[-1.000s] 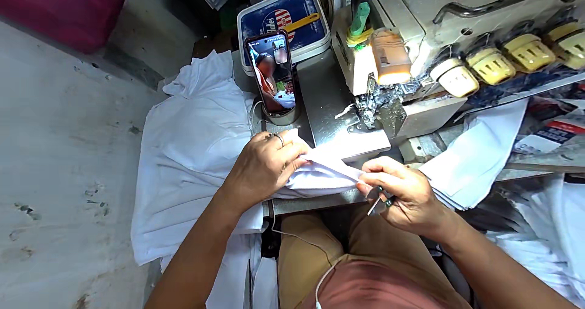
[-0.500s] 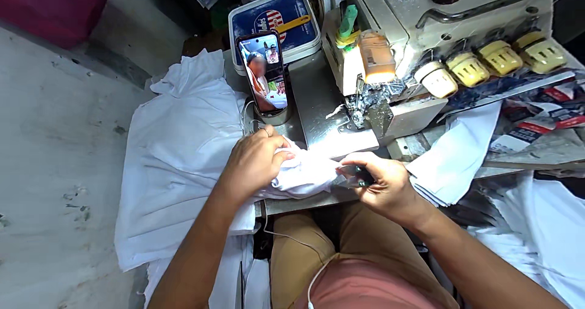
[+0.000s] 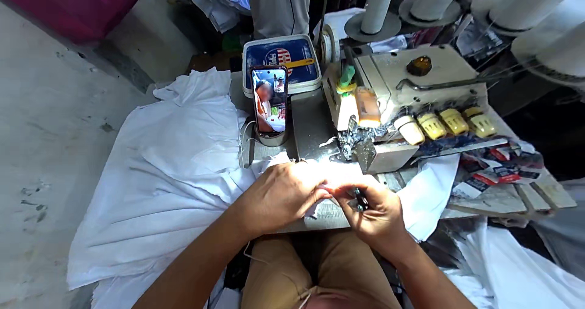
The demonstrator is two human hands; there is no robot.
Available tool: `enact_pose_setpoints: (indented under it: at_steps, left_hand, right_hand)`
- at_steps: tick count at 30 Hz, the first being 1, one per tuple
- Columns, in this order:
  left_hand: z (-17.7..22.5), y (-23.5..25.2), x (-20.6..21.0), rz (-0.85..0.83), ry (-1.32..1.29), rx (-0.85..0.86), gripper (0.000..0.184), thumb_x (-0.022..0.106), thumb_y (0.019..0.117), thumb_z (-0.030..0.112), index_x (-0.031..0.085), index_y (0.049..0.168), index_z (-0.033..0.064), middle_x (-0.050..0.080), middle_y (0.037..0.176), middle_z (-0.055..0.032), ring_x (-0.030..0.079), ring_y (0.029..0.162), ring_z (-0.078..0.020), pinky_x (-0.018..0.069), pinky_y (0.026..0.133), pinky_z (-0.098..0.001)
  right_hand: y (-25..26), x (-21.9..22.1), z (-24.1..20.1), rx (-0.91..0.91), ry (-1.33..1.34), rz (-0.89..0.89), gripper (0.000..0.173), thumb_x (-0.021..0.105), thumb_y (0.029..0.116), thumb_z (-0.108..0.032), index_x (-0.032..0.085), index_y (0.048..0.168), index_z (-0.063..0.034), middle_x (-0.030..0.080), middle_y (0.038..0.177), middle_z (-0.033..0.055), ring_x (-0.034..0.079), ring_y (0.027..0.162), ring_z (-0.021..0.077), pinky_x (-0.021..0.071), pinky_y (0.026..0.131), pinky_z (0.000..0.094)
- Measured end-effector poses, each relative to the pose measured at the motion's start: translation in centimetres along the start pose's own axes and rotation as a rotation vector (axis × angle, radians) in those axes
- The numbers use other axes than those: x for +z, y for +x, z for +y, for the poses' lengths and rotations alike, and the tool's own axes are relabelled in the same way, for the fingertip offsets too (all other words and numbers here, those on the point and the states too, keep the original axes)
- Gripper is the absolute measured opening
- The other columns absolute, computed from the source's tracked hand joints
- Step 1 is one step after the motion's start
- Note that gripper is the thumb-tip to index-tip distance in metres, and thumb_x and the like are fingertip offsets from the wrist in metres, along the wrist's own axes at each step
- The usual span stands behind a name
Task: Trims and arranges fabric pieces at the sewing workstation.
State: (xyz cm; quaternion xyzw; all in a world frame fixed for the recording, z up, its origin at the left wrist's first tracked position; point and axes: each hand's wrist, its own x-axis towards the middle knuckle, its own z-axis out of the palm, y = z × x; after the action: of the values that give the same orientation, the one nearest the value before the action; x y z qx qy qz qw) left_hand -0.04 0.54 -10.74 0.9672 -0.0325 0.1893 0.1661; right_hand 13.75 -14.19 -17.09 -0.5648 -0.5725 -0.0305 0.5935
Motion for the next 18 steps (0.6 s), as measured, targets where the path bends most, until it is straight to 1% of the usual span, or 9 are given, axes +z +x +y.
enact_pose_setpoints:
  at_steps: [2,4,5,6,7,10,12,14,18]
  left_hand:
    - [-0.4,0.9,-0.7,0.043,-0.046,-0.034,0.023,0.057,0.1011,0.019,0.073,0.092,0.0039,0.067,0.078,-0.0076,0.064,0.071,-0.0171,0.0504,0.065,-0.0290]
    - [-1.5,2.0,-1.8,0.090,-0.067,-0.106,0.015,0.062,0.0954,0.016,0.073,0.094,0.0064,0.068,0.085,-0.0045,0.065,0.076,-0.0130,0.0528,0.067,-0.0291]
    - [-2.0,2.6,-2.3,0.125,-0.077,-0.126,0.011,0.064,0.0890,0.010,0.071,0.096,0.0054,0.067,0.086,-0.0058,0.064,0.076,-0.0149,0.0521,0.066,-0.0325]
    - [-2.6,3.4,-2.8,0.179,-0.100,-0.125,0.013,0.066,0.0864,0.004,0.071,0.098,0.0029,0.067,0.085,-0.0086,0.063,0.075,-0.0175,0.0524,0.066,-0.0353]
    - [-3.1,4.2,-3.1,0.225,-0.133,-0.131,0.013,0.066,0.0892,0.003,0.070,0.101,0.0008,0.068,0.086,-0.0109,0.064,0.075,-0.0187,0.0527,0.068,-0.0363]
    - [-4.0,6.4,-3.7,0.267,-0.263,-0.211,0.020,0.061,0.1013,0.019,0.069,0.108,0.0021,0.067,0.088,-0.0071,0.062,0.078,-0.0117,0.0510,0.074,-0.0309]
    - [-4.6,7.4,-3.7,0.279,-0.339,-0.224,0.022,0.059,0.1023,0.023,0.067,0.108,0.0038,0.064,0.083,-0.0025,0.059,0.072,-0.0064,0.0494,0.069,-0.0264]
    - [-4.8,8.0,-3.9,0.286,-0.369,-0.206,0.021,0.058,0.1029,0.022,0.066,0.108,0.0031,0.062,0.082,-0.0012,0.056,0.071,-0.0043,0.0478,0.067,-0.0237]
    - [-4.7,8.7,-4.6,0.256,-0.346,-0.200,0.019,0.057,0.1038,0.020,0.066,0.109,0.0046,0.063,0.084,-0.0006,0.057,0.074,-0.0038,0.0478,0.070,-0.0237]
  right_hand:
    - [0.1,-0.4,0.4,-0.001,-0.074,0.057,0.017,0.065,0.0948,-0.009,0.063,0.104,0.0056,0.072,0.092,0.0071,0.063,0.086,-0.0068,0.0491,0.082,0.0061]
    - [-0.2,-0.9,1.1,0.053,-0.111,0.078,0.029,0.065,0.0971,-0.011,0.061,0.115,0.0111,0.076,0.101,0.0083,0.067,0.093,-0.0067,0.0519,0.086,0.0085]
    - [-0.7,-0.9,1.6,0.086,-0.123,0.085,0.033,0.065,0.0960,-0.010,0.060,0.118,0.0141,0.077,0.104,0.0101,0.069,0.095,-0.0053,0.0522,0.087,0.0100]
    - [-1.1,-0.8,2.0,0.107,-0.137,0.088,0.036,0.065,0.0950,-0.009,0.060,0.120,0.0159,0.077,0.106,0.0120,0.069,0.096,-0.0040,0.0520,0.088,0.0107]
    - [-1.6,-0.8,2.4,0.112,-0.149,0.089,0.035,0.065,0.0944,-0.008,0.060,0.119,0.0166,0.076,0.108,0.0136,0.069,0.098,-0.0031,0.0518,0.089,0.0110]
    - [-2.3,-0.4,3.3,0.072,-0.159,0.125,0.030,0.064,0.0941,-0.005,0.063,0.114,0.0172,0.076,0.108,0.0168,0.069,0.099,-0.0026,0.0508,0.090,0.0104]
    - [-2.5,-0.2,3.6,0.071,-0.135,0.152,0.027,0.063,0.0945,-0.004,0.064,0.112,0.0163,0.076,0.109,0.0149,0.069,0.100,-0.0049,0.0509,0.091,0.0095]
    - [-2.6,-0.1,3.7,0.070,-0.120,0.166,0.025,0.063,0.0953,-0.004,0.064,0.112,0.0150,0.076,0.109,0.0127,0.068,0.101,-0.0058,0.0509,0.092,0.0095]
    - [-2.8,0.2,4.1,0.051,-0.090,0.184,0.022,0.063,0.0966,-0.004,0.064,0.112,0.0112,0.077,0.110,0.0083,0.068,0.101,-0.0062,0.0516,0.092,0.0100]
